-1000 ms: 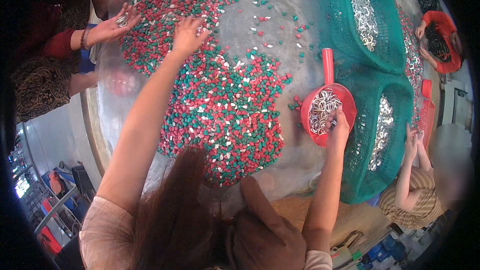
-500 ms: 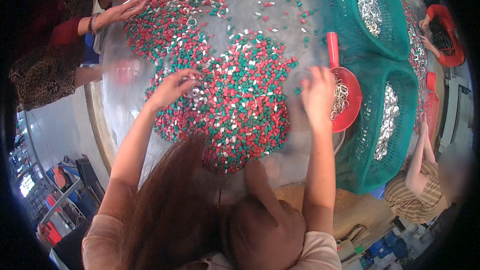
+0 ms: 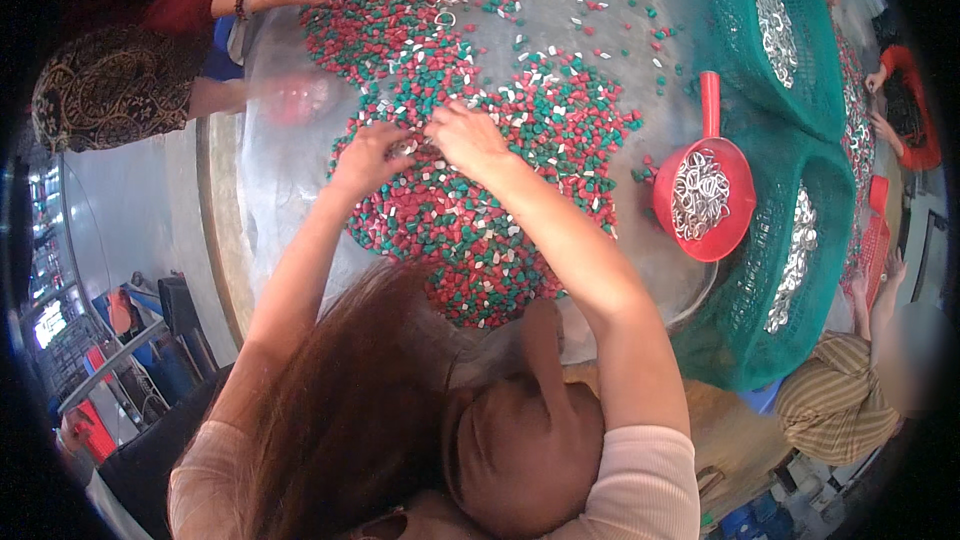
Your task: The person sits on the floor and sorts small red, green, and white plastic pieces spread on a large sheet. They pick up individual pieces and place them into nearby containers while other people work alongside them.
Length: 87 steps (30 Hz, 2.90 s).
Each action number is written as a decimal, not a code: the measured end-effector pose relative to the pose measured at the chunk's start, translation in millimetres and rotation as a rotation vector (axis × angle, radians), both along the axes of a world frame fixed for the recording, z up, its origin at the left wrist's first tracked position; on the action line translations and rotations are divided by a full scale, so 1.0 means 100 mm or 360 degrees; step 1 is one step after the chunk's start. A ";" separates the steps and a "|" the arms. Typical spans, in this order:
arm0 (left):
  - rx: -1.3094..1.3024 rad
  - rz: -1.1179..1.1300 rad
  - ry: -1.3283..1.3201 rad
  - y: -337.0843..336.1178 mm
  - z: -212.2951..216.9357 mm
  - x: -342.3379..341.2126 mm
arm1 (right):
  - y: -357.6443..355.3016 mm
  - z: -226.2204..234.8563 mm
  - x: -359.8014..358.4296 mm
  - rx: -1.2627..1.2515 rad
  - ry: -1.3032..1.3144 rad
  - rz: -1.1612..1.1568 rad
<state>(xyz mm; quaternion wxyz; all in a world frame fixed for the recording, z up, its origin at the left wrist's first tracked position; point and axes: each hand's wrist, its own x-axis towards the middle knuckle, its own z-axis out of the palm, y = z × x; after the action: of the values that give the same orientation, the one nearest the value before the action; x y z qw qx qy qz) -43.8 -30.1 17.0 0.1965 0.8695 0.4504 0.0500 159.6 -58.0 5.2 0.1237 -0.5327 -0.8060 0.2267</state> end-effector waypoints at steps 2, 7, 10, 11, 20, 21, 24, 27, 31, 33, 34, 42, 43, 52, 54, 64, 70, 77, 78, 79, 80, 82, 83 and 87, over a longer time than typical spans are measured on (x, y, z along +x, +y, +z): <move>-0.0061 0.0093 0.0011 -0.03 0.04 0.04 | -0.07 0.00 0.10 0.0044 0.0226 -0.0192; -0.0133 0.0335 0.0205 0.06 0.07 0.06 | -0.16 0.03 0.30 -0.0976 0.1677 -0.0910; -0.0282 0.0428 -0.0398 0.11 -0.03 0.05 | -0.19 0.05 0.38 -0.1308 0.2153 -0.0978; -0.0326 0.0346 -0.0458 0.10 0.10 0.15 | -0.22 0.06 0.38 -0.1394 0.2305 -0.1039; -0.0204 0.0200 -0.0692 0.76 0.14 0.95 | -0.33 0.14 0.49 -0.1637 0.2615 -0.1374; -0.0121 0.0168 -0.0649 0.96 -0.05 1.00 | -0.37 0.16 0.55 -0.1609 0.2592 -0.1389; 0.0100 0.0125 -0.0248 1.39 -0.34 1.16 | -0.56 0.19 0.76 -0.1560 0.2535 -0.1472; 0.0190 0.0168 0.0343 1.62 -0.29 1.41 | -0.74 0.25 0.93 -0.1508 0.2533 -0.1634; 0.0316 0.0018 -0.0068 1.56 -0.78 1.27 | -0.96 0.15 1.11 -0.1480 0.2681 -0.1750; 0.0238 -0.0130 -0.0346 1.40 -0.83 1.18 | -0.96 0.13 1.15 -0.1456 0.2706 -0.1736; 0.0386 -0.0087 -0.0448 1.27 -0.68 1.22 | -0.93 0.14 1.15 -0.1445 0.2714 -0.1738; -0.1039 -0.0602 -0.0824 0.38 -0.21 0.88 | -0.68 0.23 1.14 -0.1342 0.2689 -0.1531; -0.1128 -0.0789 -0.0816 0.32 -0.12 0.80 | -0.68 0.29 1.19 -0.1321 0.2685 -0.1509; -0.1686 -0.0826 -0.0191 0.52 0.60 0.60 | -1.42 0.98 2.07 -0.0815 0.2444 -0.1669; -0.1605 -0.0858 -0.0274 0.56 0.60 0.67 | -1.75 1.22 2.39 -0.0412 0.2252 -0.1903; -0.0624 -0.0351 -0.0340 0.50 0.22 0.56 | -2.69 1.73 3.89 0.0391 -0.1229 -0.2133; -0.0484 -0.0314 -0.0326 -0.06 0.26 0.49 | -1.09 0.94 1.78 -0.0041 0.0557 -0.1072; -0.0281 -0.0284 -0.0125 -0.47 0.38 0.17 | -0.61 0.14 0.08 0.0023 0.0006 -0.0108; -0.0302 -0.0229 -0.0136 -0.46 0.37 0.12 | -0.58 0.08 0.05 0.0046 -0.0113 -0.0090; -0.0355 -0.0174 -0.0159 -0.44 0.37 0.07 | -0.58 0.10 0.06 0.0038 -0.0040 -0.0151; -0.0408 -0.0123 -0.0182 -0.40 0.37 0.02 | -0.60 0.12 0.10 0.0030 0.0034 -0.0215; -0.0438 -0.0010 -0.0242 -0.37 0.38 -0.02 | -0.64 0.21 0.20 0.0217 0.0263 -0.0387; -0.0398 0.0004 -0.0292 -0.37 0.42 0.01 | -0.66 0.30 0.23 0.0046 0.0352 -0.0534; -0.0531 0.0083 -0.0605 -0.40 0.63 0.32 | -0.82 0.34 0.33 -0.0606 0.1239 -0.1059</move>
<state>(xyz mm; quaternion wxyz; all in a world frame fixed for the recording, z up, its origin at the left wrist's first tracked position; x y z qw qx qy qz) -12.2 -70.4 80.5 0.4170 0.7882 0.4296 0.1425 192.7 -140.4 39.0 0.3794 -0.6485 -0.4334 0.4976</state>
